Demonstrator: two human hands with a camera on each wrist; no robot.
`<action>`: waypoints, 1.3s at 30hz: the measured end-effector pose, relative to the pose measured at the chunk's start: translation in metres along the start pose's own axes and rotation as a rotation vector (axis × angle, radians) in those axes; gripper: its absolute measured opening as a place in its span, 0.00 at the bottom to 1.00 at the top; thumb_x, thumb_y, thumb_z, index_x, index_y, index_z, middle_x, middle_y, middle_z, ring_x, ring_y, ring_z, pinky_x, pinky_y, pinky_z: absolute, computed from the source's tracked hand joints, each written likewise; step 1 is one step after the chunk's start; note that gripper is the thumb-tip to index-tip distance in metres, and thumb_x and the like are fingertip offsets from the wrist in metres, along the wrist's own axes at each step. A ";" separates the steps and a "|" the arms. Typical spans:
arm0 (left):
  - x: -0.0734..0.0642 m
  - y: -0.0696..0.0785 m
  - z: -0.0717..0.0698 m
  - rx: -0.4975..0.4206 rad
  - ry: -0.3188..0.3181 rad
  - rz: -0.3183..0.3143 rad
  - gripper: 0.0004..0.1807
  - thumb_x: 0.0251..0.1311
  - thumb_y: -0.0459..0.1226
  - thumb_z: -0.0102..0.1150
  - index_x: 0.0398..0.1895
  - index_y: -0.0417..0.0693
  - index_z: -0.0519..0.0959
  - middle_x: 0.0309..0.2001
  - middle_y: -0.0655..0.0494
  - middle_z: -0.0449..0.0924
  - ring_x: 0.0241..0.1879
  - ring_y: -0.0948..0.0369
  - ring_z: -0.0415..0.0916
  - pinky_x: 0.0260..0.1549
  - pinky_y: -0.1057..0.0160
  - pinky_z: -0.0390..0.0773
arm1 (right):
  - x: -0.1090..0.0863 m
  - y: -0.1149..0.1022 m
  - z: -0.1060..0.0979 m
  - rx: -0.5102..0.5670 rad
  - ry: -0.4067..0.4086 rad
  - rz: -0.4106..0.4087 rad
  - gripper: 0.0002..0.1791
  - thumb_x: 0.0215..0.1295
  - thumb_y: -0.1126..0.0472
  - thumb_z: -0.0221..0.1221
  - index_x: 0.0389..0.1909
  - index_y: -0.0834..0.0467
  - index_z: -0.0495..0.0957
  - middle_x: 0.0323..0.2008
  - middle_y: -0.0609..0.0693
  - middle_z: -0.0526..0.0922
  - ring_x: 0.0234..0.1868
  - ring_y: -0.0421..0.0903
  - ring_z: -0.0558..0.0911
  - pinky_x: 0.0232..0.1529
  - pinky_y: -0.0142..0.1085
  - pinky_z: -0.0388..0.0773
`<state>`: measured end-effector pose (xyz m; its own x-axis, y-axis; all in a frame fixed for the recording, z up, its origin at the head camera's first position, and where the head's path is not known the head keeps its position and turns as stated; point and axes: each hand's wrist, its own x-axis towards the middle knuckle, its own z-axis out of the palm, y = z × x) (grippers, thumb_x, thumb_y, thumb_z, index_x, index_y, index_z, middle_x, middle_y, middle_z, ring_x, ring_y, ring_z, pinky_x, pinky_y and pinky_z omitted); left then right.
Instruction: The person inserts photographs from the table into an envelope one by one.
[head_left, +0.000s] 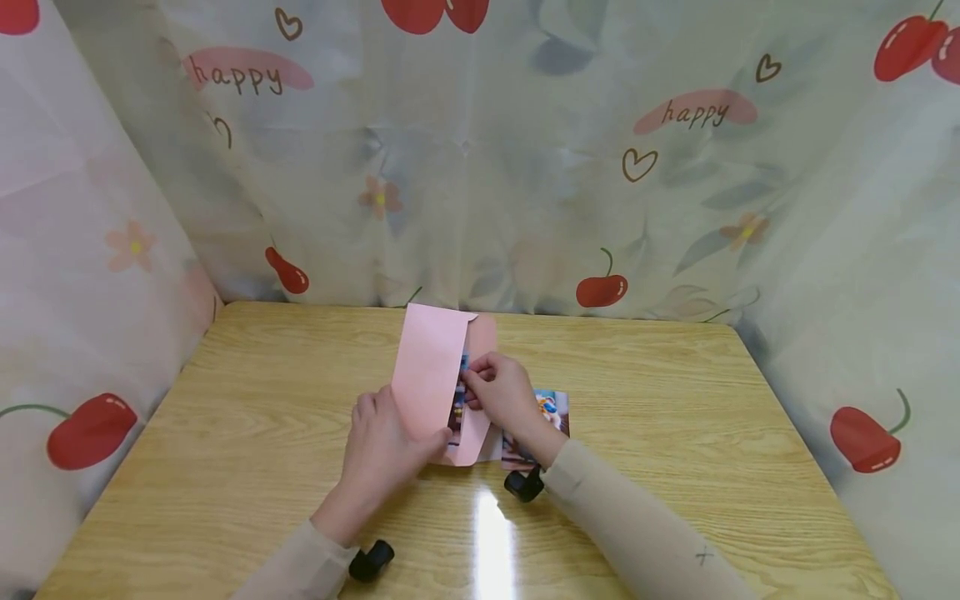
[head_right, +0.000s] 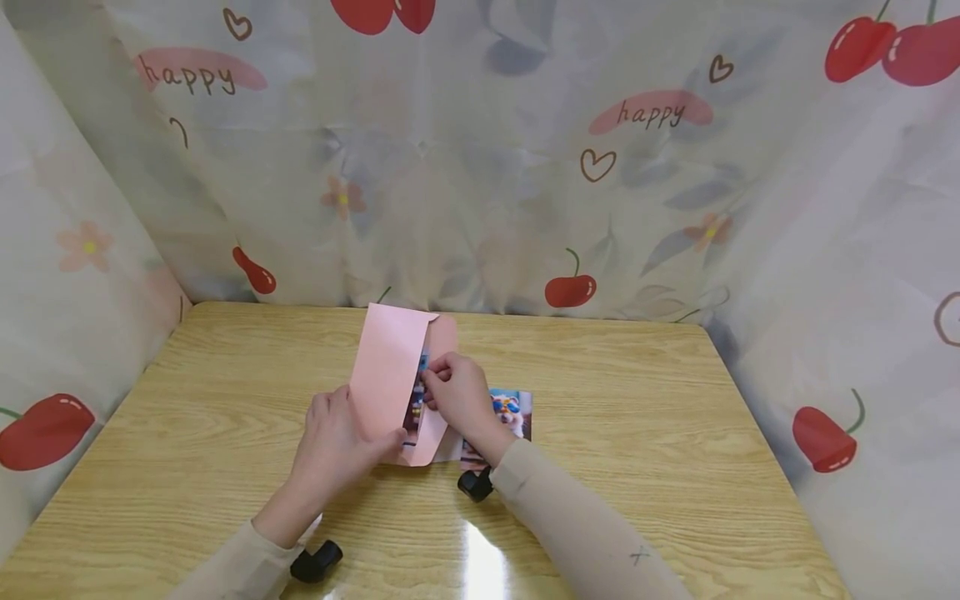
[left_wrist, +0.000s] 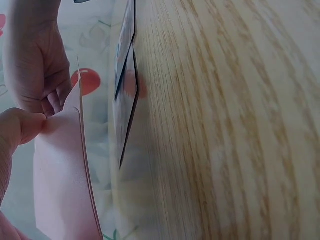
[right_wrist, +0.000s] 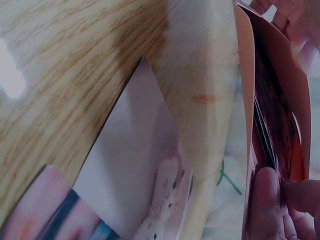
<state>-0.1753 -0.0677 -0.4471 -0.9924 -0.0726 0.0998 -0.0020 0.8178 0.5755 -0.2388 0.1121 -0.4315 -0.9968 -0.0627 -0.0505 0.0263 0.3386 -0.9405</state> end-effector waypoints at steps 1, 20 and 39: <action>0.000 0.000 0.000 -0.001 0.002 -0.001 0.56 0.33 0.64 0.69 0.60 0.35 0.62 0.49 0.41 0.63 0.47 0.49 0.62 0.43 0.52 0.70 | 0.000 0.000 0.000 0.000 -0.005 -0.001 0.06 0.67 0.61 0.59 0.36 0.61 0.77 0.28 0.55 0.82 0.25 0.47 0.84 0.27 0.37 0.81; 0.004 -0.008 -0.003 0.038 0.008 -0.023 0.56 0.36 0.65 0.67 0.59 0.32 0.61 0.49 0.39 0.62 0.47 0.47 0.62 0.43 0.50 0.70 | -0.004 -0.009 -0.042 -0.076 0.039 -0.083 0.19 0.60 0.43 0.64 0.41 0.53 0.79 0.35 0.52 0.80 0.31 0.49 0.84 0.34 0.43 0.81; 0.004 -0.015 -0.008 0.060 0.004 -0.067 0.58 0.36 0.66 0.66 0.61 0.33 0.60 0.51 0.38 0.62 0.47 0.47 0.62 0.41 0.48 0.71 | -0.002 0.034 -0.117 -0.275 -0.025 -0.061 0.34 0.50 0.35 0.67 0.50 0.54 0.75 0.43 0.49 0.79 0.44 0.47 0.79 0.45 0.43 0.77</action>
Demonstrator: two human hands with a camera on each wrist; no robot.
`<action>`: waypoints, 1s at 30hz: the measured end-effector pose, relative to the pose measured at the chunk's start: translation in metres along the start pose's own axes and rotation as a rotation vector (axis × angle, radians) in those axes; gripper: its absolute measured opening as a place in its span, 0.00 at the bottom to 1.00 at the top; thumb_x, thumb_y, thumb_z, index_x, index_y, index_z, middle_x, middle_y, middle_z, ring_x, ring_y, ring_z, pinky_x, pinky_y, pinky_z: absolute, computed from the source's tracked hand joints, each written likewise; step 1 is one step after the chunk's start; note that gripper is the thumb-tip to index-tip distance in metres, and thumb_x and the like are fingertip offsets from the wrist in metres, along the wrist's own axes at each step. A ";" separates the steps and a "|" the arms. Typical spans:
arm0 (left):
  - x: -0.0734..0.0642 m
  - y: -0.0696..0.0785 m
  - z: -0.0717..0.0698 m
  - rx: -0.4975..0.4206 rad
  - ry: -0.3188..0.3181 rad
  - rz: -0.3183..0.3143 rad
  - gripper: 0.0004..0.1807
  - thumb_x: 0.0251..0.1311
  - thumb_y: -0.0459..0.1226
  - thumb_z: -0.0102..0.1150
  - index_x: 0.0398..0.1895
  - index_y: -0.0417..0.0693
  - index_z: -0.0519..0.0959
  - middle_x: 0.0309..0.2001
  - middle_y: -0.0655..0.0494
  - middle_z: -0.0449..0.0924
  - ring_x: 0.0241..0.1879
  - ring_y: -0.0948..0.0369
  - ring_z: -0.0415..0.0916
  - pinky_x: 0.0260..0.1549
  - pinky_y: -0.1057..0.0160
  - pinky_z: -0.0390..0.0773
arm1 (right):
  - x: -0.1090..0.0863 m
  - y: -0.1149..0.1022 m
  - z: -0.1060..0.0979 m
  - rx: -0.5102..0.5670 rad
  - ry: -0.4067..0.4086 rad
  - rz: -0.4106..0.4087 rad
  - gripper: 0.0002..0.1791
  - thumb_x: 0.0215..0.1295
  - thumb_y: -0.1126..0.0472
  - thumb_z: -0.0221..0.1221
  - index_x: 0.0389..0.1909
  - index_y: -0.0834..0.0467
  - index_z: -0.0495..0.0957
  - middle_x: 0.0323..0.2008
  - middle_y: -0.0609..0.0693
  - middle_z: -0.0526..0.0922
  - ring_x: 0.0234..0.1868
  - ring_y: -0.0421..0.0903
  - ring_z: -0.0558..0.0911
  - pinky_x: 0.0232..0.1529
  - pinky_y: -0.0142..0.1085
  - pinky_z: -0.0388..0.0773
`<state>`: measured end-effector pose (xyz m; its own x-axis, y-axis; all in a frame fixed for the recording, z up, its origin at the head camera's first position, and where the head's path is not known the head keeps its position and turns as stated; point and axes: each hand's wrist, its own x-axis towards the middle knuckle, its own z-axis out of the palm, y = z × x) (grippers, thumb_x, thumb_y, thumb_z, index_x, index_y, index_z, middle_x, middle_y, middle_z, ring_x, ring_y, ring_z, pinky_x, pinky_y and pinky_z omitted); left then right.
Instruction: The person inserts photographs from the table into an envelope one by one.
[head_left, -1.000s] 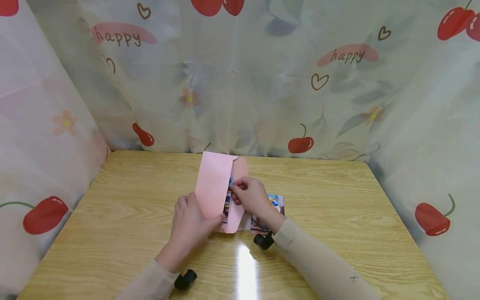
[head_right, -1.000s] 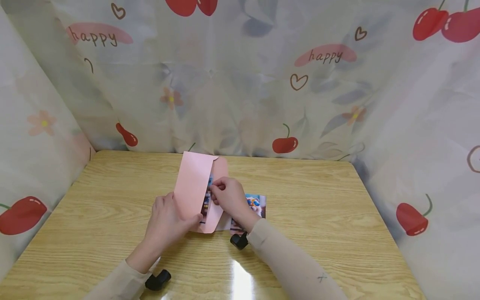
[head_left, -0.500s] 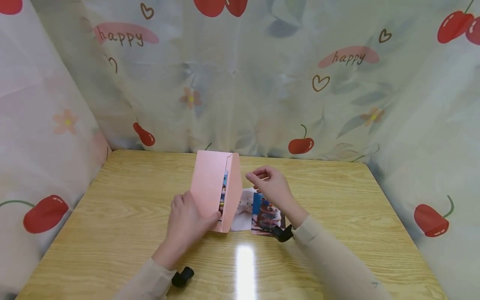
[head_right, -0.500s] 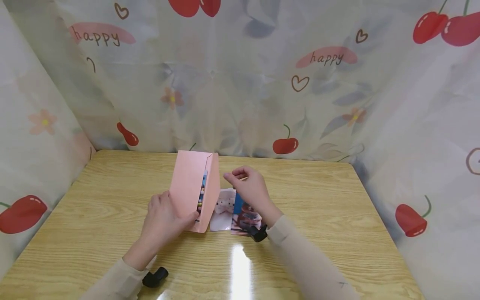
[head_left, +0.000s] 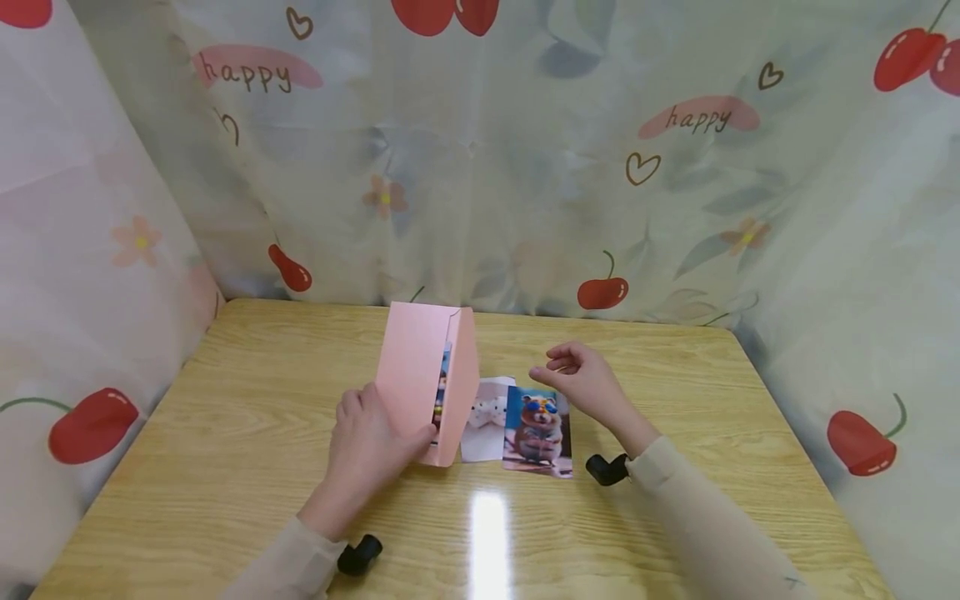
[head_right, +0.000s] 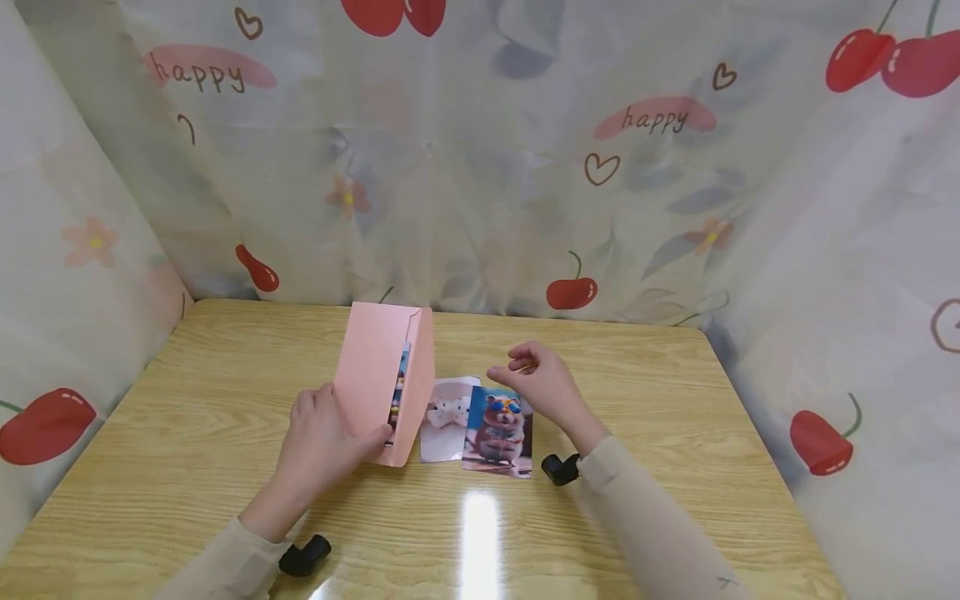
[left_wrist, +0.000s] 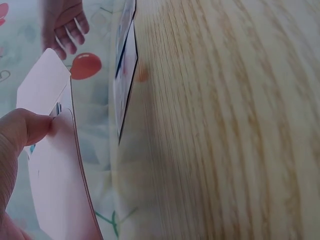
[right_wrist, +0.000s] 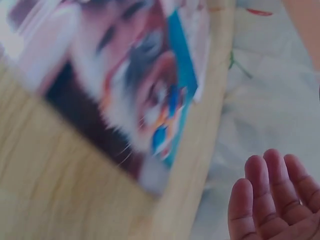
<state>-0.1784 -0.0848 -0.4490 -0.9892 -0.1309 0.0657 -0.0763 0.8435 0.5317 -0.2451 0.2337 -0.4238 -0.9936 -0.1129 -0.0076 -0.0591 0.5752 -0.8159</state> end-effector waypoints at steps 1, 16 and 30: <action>0.000 -0.001 -0.001 0.001 0.000 0.000 0.58 0.35 0.66 0.67 0.61 0.33 0.60 0.51 0.38 0.62 0.47 0.47 0.62 0.40 0.48 0.71 | 0.000 0.003 -0.001 -0.008 -0.009 0.000 0.35 0.50 0.35 0.67 0.51 0.55 0.74 0.44 0.50 0.79 0.44 0.48 0.78 0.46 0.43 0.77; -0.004 -0.002 -0.006 0.016 -0.007 0.011 0.59 0.36 0.66 0.67 0.62 0.31 0.59 0.52 0.36 0.61 0.49 0.46 0.61 0.43 0.47 0.70 | 0.003 0.050 -0.006 -0.082 -0.097 0.082 0.40 0.49 0.41 0.71 0.58 0.60 0.71 0.50 0.55 0.76 0.48 0.50 0.75 0.53 0.44 0.72; -0.006 -0.004 -0.004 0.021 -0.020 0.005 0.59 0.37 0.66 0.66 0.62 0.31 0.59 0.52 0.36 0.61 0.49 0.46 0.61 0.44 0.47 0.70 | 0.002 0.051 -0.002 -0.124 -0.128 0.108 0.39 0.49 0.46 0.72 0.59 0.59 0.70 0.51 0.54 0.75 0.50 0.51 0.72 0.54 0.46 0.69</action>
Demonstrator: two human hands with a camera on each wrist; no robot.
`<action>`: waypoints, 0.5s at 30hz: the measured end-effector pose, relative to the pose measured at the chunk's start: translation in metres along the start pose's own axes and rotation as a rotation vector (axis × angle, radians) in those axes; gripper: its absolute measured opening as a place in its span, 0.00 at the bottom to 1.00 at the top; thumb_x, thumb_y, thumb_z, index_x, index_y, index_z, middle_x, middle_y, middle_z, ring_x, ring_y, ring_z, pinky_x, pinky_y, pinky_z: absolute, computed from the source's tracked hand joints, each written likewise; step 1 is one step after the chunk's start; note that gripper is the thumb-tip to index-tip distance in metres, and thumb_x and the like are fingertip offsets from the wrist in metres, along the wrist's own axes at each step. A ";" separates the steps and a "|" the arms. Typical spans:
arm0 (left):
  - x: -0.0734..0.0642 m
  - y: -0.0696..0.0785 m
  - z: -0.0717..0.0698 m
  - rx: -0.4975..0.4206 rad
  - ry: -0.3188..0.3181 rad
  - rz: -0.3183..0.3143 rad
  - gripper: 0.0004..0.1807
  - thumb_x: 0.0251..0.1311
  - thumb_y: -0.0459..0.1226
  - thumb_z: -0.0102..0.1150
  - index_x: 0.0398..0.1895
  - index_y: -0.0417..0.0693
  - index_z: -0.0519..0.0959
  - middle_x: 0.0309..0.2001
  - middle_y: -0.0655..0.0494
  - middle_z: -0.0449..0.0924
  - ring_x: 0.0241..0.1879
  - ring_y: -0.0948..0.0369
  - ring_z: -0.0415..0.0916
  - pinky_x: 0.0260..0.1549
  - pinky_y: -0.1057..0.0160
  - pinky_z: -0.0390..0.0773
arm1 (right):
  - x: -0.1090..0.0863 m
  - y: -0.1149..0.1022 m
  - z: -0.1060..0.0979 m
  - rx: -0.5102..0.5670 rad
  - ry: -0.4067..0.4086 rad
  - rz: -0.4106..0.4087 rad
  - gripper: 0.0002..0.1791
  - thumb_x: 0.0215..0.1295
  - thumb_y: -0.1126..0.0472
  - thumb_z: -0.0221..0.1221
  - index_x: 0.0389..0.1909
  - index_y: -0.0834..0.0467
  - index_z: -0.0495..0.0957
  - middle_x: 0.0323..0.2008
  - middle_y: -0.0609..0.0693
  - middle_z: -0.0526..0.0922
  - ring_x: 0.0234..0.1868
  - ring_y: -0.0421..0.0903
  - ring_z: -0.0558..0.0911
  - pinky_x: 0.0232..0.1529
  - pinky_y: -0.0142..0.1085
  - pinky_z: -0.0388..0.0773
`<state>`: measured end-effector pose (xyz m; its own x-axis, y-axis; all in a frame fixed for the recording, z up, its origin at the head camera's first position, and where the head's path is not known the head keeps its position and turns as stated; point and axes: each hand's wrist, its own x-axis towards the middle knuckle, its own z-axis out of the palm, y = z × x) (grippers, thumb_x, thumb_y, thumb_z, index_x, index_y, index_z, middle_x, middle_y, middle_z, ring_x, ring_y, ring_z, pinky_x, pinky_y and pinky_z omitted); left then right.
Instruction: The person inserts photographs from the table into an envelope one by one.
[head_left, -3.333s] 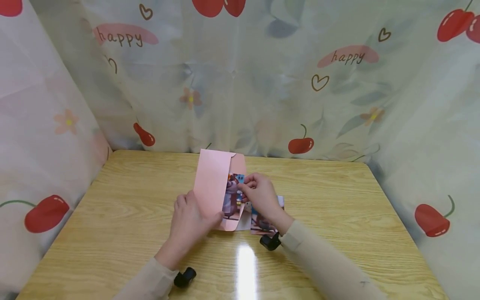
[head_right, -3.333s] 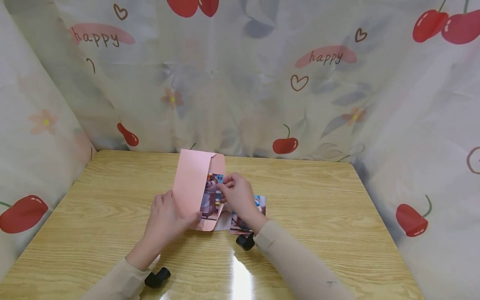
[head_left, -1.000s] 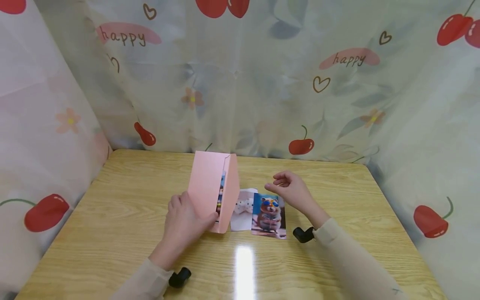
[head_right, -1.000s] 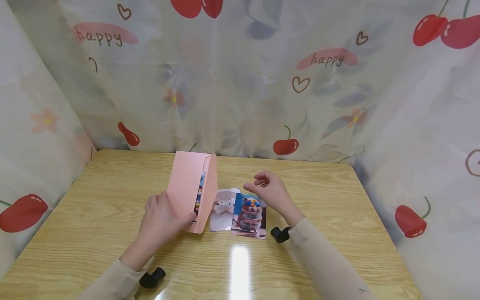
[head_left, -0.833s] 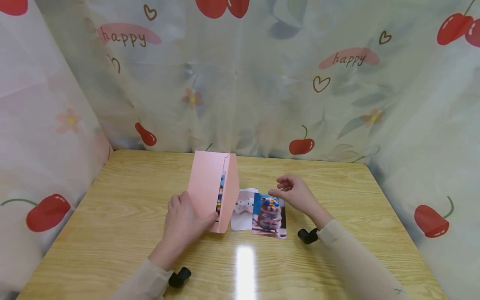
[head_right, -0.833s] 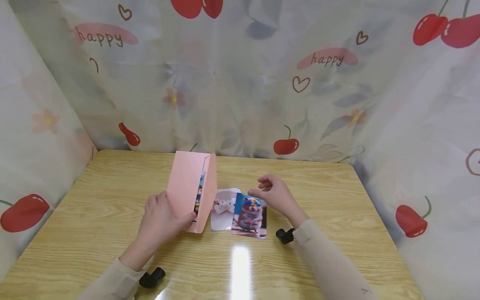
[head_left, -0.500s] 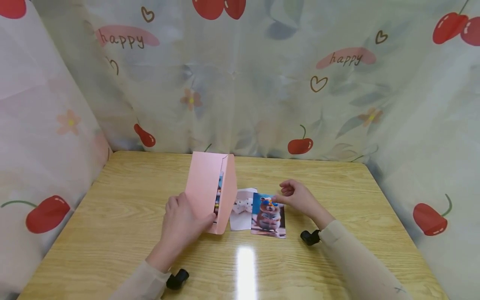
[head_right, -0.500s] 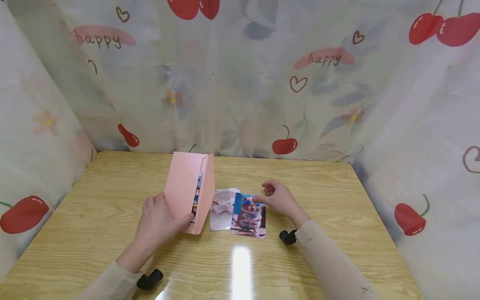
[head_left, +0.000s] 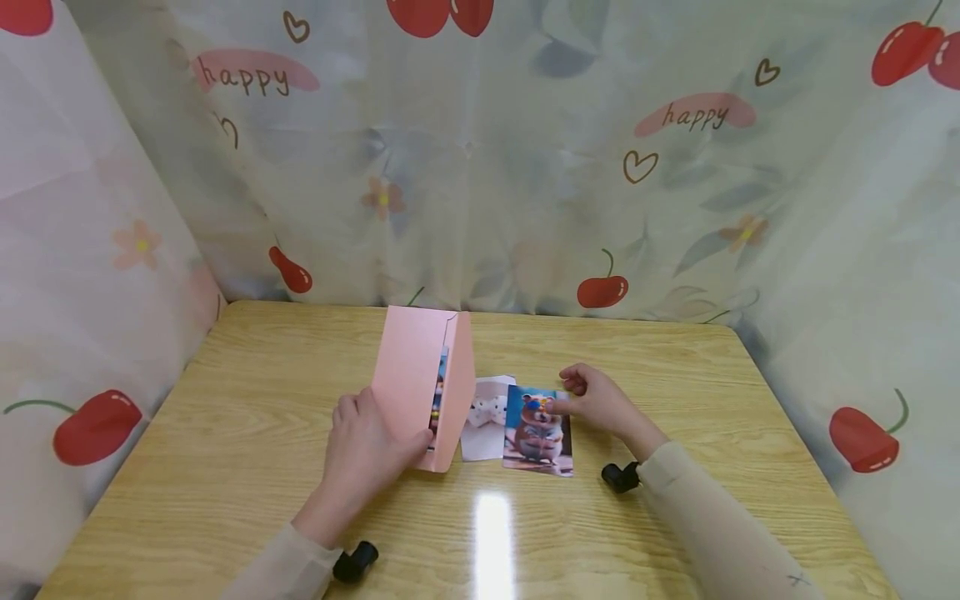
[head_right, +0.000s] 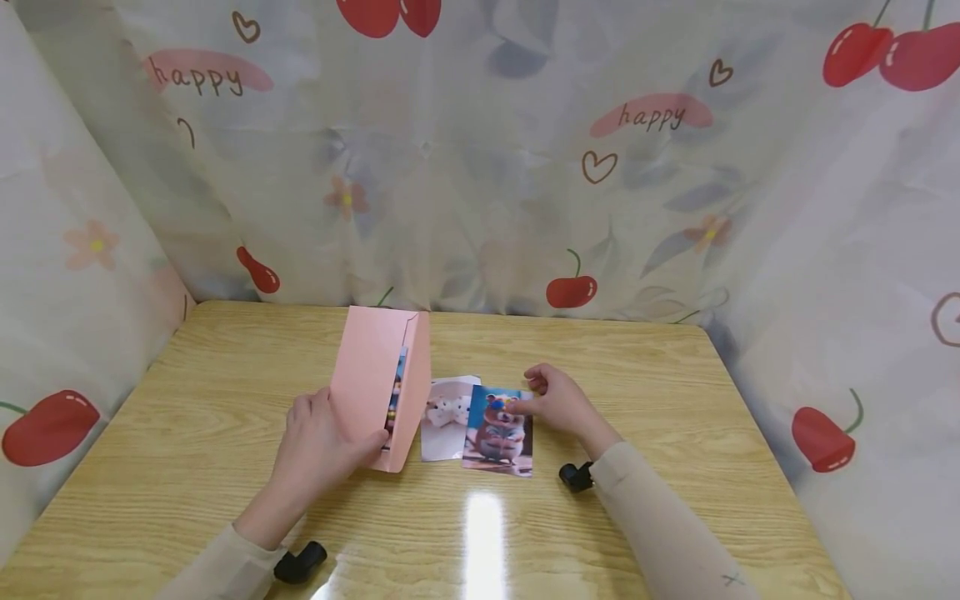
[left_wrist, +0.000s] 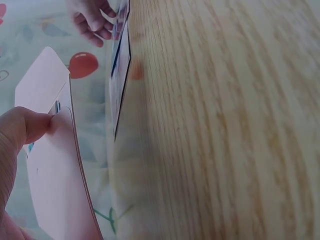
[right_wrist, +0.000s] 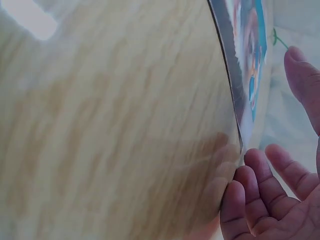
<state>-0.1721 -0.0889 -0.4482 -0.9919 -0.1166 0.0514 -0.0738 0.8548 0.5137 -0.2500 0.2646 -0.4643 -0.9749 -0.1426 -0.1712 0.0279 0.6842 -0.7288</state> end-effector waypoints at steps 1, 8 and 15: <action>0.000 0.000 0.000 -0.001 -0.001 -0.001 0.59 0.37 0.66 0.67 0.62 0.31 0.59 0.52 0.36 0.61 0.49 0.46 0.61 0.44 0.47 0.70 | 0.000 0.000 0.001 -0.002 0.000 0.004 0.39 0.49 0.46 0.73 0.59 0.59 0.71 0.51 0.54 0.75 0.50 0.51 0.72 0.55 0.46 0.68; 0.000 -0.002 0.000 -0.009 -0.001 0.007 0.59 0.37 0.66 0.67 0.62 0.30 0.59 0.53 0.36 0.61 0.50 0.45 0.61 0.44 0.47 0.70 | 0.002 0.001 0.006 -0.083 -0.012 -0.034 0.41 0.45 0.46 0.75 0.58 0.60 0.71 0.52 0.54 0.74 0.52 0.52 0.71 0.59 0.48 0.66; 0.001 -0.004 0.003 -0.010 0.001 0.013 0.59 0.37 0.67 0.67 0.62 0.30 0.59 0.52 0.36 0.61 0.48 0.46 0.61 0.44 0.47 0.70 | 0.000 -0.003 0.009 -0.155 -0.014 -0.045 0.41 0.44 0.47 0.76 0.57 0.61 0.72 0.52 0.55 0.72 0.52 0.51 0.70 0.57 0.49 0.67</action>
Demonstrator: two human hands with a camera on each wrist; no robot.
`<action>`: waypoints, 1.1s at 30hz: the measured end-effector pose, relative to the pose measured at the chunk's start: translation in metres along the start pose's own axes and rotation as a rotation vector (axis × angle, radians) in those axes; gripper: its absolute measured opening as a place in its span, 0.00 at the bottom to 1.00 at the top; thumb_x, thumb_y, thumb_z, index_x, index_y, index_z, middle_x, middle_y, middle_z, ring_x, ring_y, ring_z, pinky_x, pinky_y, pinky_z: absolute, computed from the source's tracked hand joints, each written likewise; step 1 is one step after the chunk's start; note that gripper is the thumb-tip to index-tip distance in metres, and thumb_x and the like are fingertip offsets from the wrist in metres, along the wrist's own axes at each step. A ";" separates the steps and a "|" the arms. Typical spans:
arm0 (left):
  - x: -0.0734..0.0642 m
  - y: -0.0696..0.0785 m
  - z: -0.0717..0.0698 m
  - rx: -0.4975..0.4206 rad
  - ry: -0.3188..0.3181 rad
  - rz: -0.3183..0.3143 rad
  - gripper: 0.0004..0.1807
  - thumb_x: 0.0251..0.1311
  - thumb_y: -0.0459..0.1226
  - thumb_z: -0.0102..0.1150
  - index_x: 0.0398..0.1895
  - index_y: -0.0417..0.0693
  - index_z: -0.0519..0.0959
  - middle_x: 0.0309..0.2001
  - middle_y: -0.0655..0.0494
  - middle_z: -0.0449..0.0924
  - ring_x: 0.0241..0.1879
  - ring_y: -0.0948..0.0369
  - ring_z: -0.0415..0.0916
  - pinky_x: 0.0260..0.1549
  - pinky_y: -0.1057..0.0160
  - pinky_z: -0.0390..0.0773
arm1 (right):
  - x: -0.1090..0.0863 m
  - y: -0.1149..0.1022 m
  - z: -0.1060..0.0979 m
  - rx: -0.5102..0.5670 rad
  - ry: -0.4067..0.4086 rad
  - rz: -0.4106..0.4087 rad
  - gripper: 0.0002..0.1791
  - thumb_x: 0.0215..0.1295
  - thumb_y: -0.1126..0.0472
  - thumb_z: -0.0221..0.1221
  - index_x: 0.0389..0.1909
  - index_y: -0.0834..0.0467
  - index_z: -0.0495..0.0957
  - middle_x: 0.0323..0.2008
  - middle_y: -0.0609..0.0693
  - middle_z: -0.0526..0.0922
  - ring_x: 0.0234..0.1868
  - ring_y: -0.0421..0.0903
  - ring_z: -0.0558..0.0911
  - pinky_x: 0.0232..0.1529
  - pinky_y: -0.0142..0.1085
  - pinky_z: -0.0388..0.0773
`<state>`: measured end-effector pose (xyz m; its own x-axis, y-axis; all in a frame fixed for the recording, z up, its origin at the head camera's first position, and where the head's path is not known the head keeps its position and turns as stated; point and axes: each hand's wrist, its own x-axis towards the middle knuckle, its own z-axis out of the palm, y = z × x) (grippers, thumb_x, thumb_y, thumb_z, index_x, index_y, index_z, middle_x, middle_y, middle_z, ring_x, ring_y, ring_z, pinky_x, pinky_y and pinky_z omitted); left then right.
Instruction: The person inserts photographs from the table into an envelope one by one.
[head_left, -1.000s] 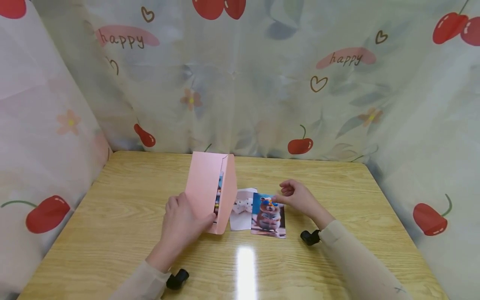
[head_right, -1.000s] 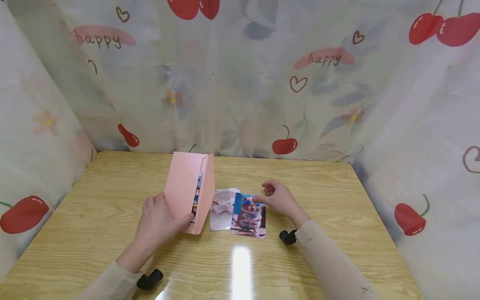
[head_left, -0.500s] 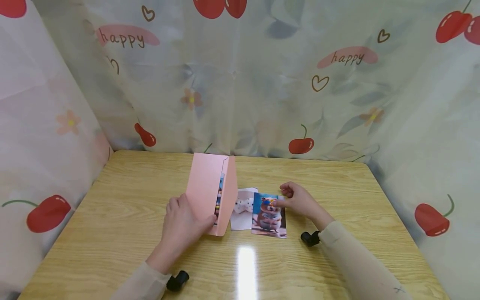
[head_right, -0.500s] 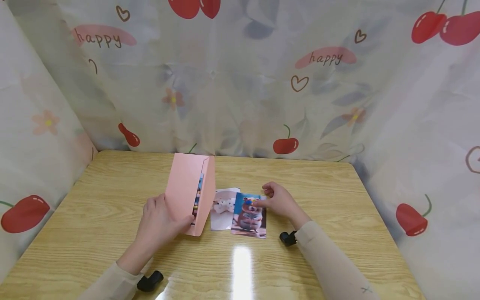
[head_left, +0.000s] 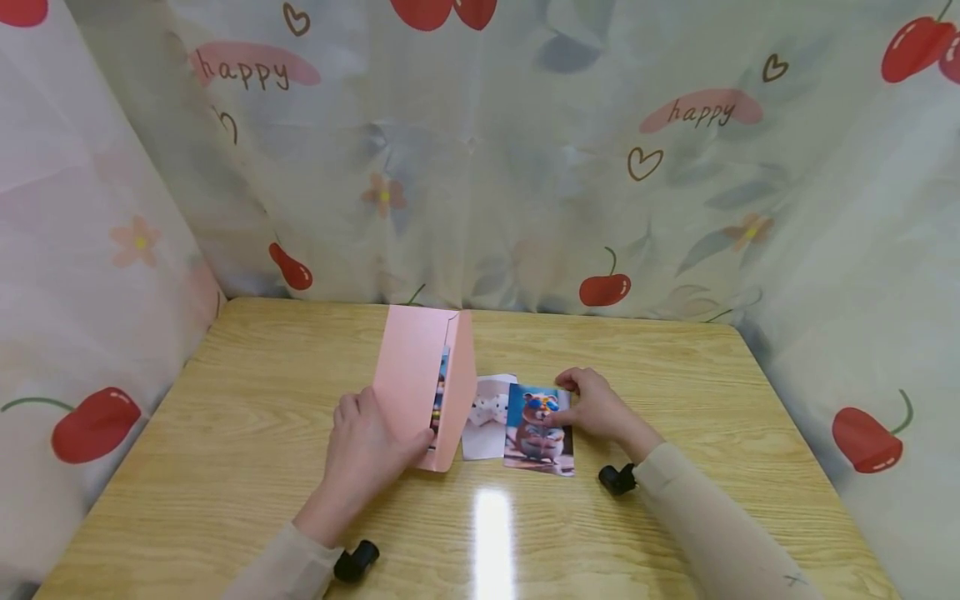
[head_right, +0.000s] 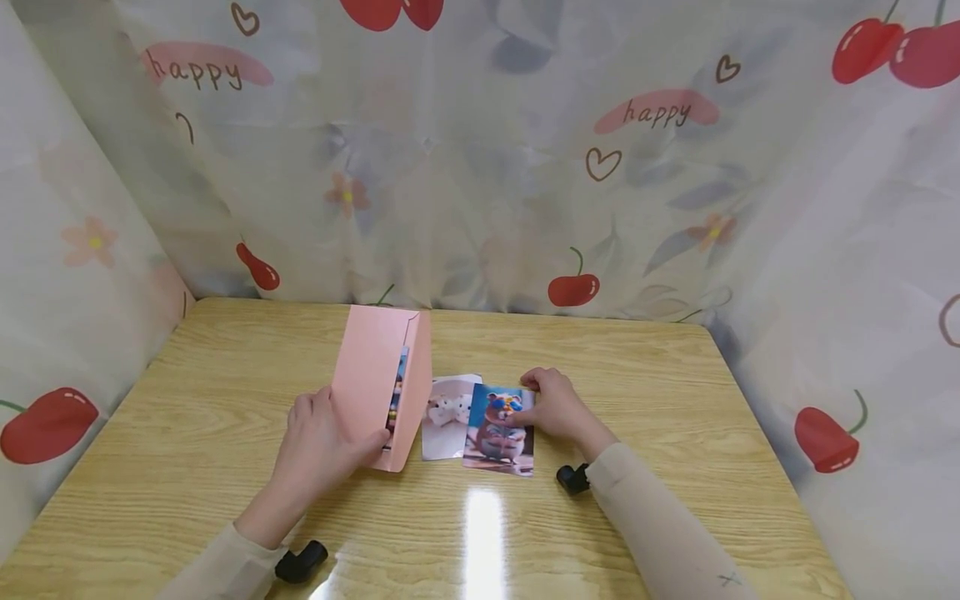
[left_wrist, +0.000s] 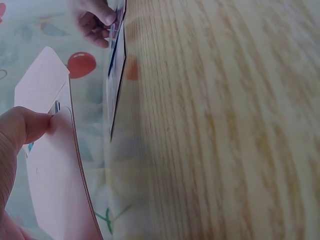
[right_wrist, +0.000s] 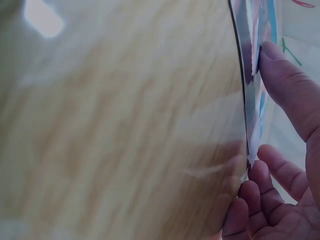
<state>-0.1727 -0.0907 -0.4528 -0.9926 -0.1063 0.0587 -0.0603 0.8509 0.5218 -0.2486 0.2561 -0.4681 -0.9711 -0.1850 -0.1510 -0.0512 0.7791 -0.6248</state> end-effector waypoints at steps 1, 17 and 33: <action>0.000 0.000 0.000 0.001 -0.001 -0.001 0.59 0.37 0.67 0.67 0.61 0.30 0.59 0.52 0.36 0.61 0.48 0.46 0.61 0.44 0.47 0.70 | 0.000 0.000 0.000 -0.004 0.000 0.002 0.41 0.44 0.47 0.76 0.57 0.61 0.72 0.51 0.55 0.72 0.52 0.51 0.70 0.57 0.49 0.67; 0.002 0.001 0.003 0.004 -0.019 -0.022 0.60 0.36 0.67 0.66 0.62 0.32 0.59 0.51 0.37 0.61 0.48 0.46 0.62 0.43 0.48 0.70 | 0.000 0.001 0.001 0.003 -0.004 0.004 0.34 0.43 0.45 0.75 0.47 0.59 0.73 0.44 0.55 0.68 0.46 0.51 0.66 0.46 0.44 0.66; 0.002 0.003 0.005 -0.004 -0.008 0.006 0.59 0.36 0.67 0.67 0.61 0.31 0.59 0.51 0.36 0.62 0.47 0.46 0.62 0.43 0.48 0.70 | -0.006 -0.003 -0.003 0.056 0.004 0.024 0.28 0.55 0.52 0.70 0.52 0.52 0.66 0.44 0.53 0.75 0.41 0.50 0.74 0.45 0.43 0.71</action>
<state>-0.1751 -0.0858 -0.4558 -0.9938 -0.0969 0.0548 -0.0539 0.8497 0.5245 -0.2433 0.2563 -0.4630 -0.9728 -0.1641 -0.1637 -0.0147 0.7485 -0.6630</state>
